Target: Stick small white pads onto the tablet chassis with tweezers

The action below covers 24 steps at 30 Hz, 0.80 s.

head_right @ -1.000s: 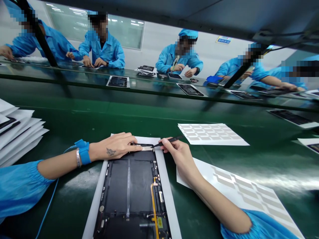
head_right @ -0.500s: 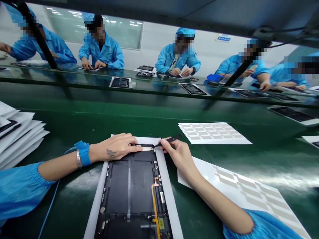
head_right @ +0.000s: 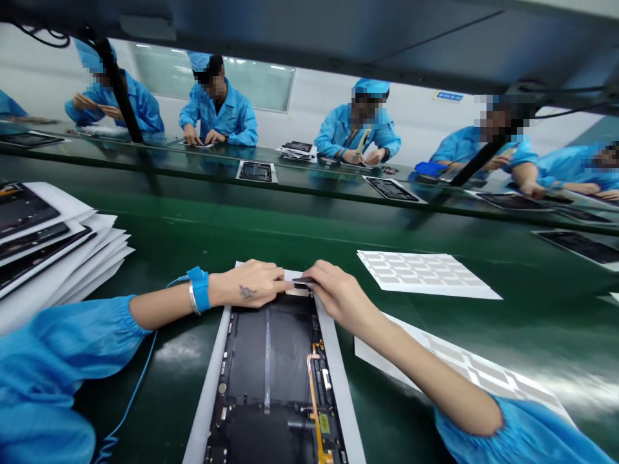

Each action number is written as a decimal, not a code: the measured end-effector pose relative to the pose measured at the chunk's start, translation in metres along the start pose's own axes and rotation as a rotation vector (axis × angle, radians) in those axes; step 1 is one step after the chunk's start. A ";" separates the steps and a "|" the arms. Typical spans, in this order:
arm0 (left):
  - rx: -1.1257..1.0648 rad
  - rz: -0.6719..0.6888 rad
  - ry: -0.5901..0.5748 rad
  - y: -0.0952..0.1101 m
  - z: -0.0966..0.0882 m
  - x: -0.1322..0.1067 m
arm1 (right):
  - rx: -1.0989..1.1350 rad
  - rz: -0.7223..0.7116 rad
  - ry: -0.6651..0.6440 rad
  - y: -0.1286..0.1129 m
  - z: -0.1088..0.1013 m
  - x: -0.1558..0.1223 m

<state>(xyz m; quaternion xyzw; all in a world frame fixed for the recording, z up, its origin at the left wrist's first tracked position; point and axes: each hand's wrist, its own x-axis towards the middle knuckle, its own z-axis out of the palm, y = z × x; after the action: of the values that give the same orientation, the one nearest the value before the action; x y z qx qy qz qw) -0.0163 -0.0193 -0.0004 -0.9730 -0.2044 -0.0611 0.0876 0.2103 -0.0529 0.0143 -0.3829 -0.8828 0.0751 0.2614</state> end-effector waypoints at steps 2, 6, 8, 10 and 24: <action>-0.062 -0.036 0.036 -0.007 0.005 -0.008 | -0.101 -0.101 -0.146 -0.002 0.004 0.012; -0.136 -0.070 0.086 -0.014 0.011 -0.016 | -0.213 -0.129 -0.362 -0.002 0.013 0.031; -0.157 -0.068 0.106 -0.014 0.011 -0.016 | -0.243 -0.137 -0.428 -0.002 0.015 0.038; -0.170 -0.066 0.123 -0.014 0.012 -0.014 | -0.272 -0.160 -0.479 -0.003 0.014 0.043; -0.072 0.003 0.113 -0.011 0.016 -0.014 | -0.327 -0.131 -0.558 0.021 -0.005 0.027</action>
<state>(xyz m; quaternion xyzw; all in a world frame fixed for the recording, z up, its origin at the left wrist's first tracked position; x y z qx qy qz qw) -0.0321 -0.0122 -0.0163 -0.9709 -0.1953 -0.1229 0.0641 0.2111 -0.0192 0.0227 -0.3269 -0.9435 0.0174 -0.0510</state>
